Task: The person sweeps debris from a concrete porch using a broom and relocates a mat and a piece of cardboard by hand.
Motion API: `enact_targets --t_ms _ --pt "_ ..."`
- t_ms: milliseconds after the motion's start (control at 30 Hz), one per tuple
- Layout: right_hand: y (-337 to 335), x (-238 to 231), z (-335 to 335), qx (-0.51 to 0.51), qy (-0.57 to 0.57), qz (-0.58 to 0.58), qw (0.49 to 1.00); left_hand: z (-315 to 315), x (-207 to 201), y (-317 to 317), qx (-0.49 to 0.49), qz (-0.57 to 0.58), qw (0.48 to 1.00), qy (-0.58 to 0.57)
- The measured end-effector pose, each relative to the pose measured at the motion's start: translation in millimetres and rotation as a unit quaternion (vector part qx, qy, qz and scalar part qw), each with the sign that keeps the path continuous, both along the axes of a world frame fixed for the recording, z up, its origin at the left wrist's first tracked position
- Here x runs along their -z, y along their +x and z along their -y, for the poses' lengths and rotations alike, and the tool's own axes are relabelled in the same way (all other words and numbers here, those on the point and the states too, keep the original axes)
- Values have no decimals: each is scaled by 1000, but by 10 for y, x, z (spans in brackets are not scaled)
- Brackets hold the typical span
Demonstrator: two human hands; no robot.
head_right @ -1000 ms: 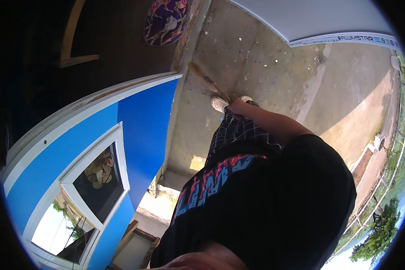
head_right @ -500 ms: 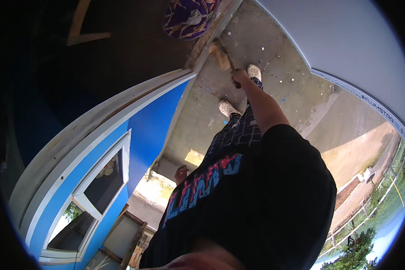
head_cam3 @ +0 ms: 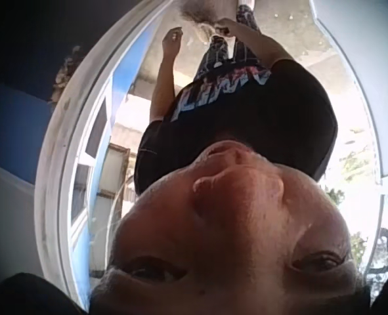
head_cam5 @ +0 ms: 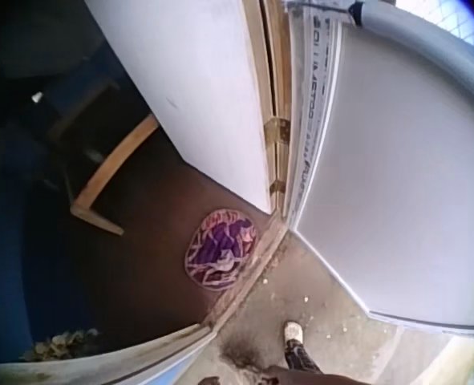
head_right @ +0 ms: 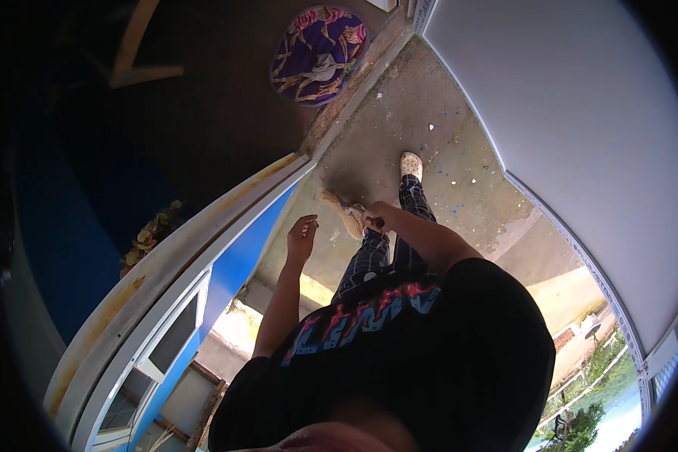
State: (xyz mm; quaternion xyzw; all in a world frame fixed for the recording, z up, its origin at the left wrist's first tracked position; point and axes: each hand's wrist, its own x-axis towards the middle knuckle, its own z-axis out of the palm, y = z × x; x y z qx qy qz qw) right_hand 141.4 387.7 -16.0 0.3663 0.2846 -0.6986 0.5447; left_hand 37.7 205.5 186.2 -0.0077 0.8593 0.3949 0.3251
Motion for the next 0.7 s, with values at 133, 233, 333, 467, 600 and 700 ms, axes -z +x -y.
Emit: enact_targets --t_ms 133,233,333,467,600,700 --pt "-627 -226 -398 138 120 78 980 -193 87 -339 2 -32 999 -10" --pt "-862 -285 -1424 275 156 16 949 -401 100 -507 56 -40 997 -22" --pt "-824 -727 -1932 247 229 -64 939 -504 323 -677 121 -54 991 -26" --pt "-455 -1460 -1997 224 191 -2 956 -689 800 -1056 155 -69 985 -31" --pt "-394 -1459 -1823 133 102 25 985 -833 1437 -1568 158 -60 979 -115" --pt "-830 -958 -1714 120 105 99 982 -1134 1792 -2025 192 -80 964 -163"
